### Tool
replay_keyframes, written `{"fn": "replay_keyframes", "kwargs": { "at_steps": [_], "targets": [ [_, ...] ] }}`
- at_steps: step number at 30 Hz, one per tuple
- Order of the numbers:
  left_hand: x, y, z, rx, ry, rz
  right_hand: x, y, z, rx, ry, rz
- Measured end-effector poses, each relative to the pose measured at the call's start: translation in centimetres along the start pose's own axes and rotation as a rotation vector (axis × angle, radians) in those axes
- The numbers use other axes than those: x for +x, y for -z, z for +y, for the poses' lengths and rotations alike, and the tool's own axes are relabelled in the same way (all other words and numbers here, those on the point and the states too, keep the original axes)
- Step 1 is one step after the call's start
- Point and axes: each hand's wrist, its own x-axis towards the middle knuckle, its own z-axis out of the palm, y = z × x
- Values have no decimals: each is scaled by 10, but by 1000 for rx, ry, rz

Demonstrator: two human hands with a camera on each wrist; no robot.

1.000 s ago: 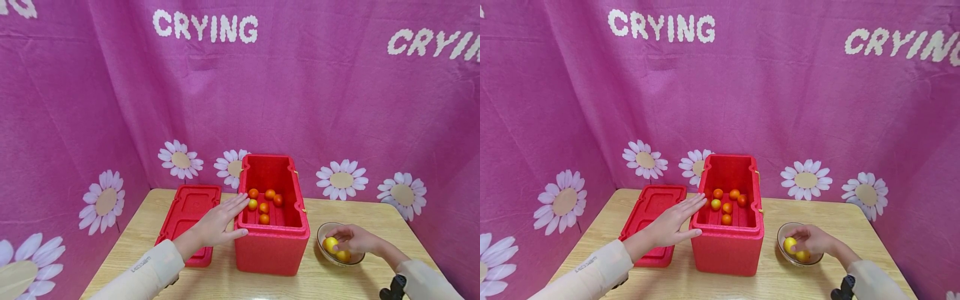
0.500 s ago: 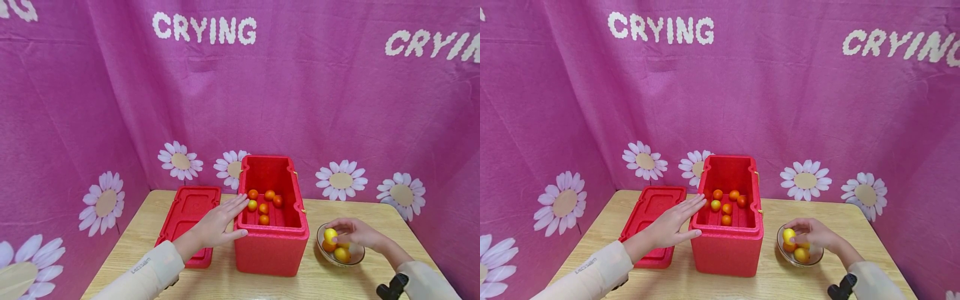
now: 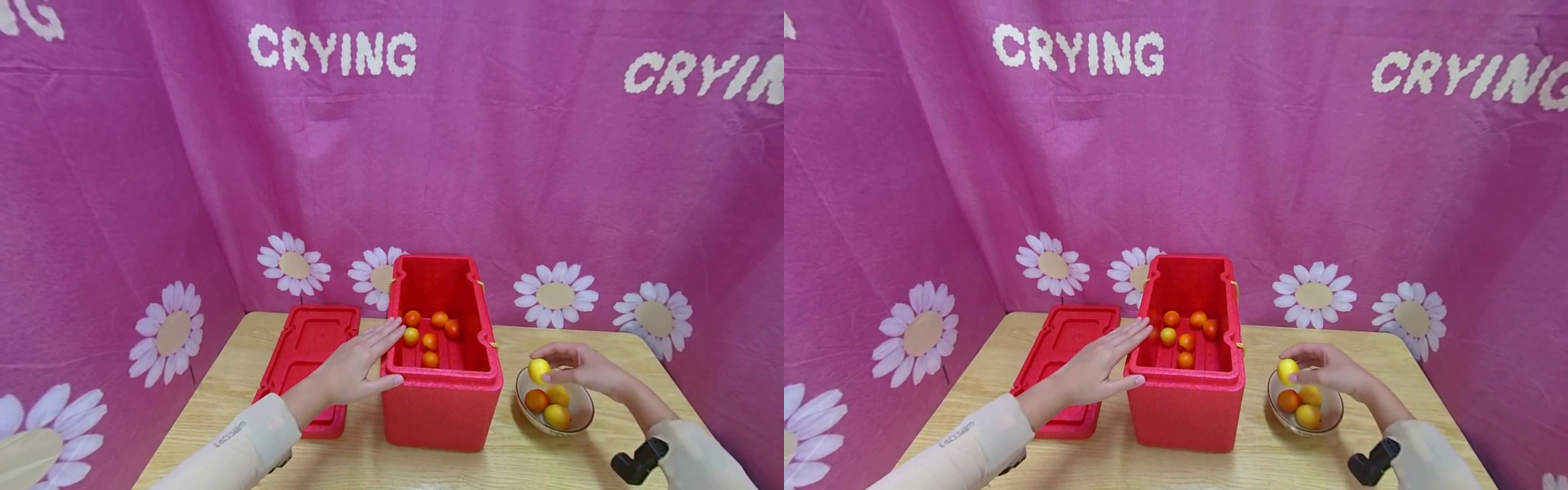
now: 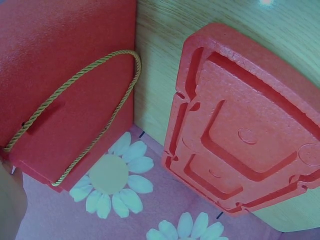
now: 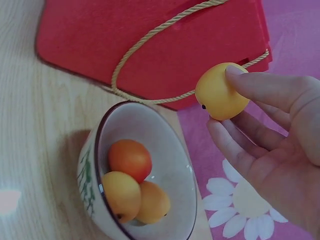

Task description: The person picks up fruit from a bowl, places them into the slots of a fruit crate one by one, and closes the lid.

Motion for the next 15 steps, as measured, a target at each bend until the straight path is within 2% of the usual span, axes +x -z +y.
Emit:
{"fn": "replay_keyframes", "kwargs": {
  "at_steps": [15],
  "targets": [
    [0,0,-1,-3,0,-6,18,8,-23,-32,38,17]
  ]
}}
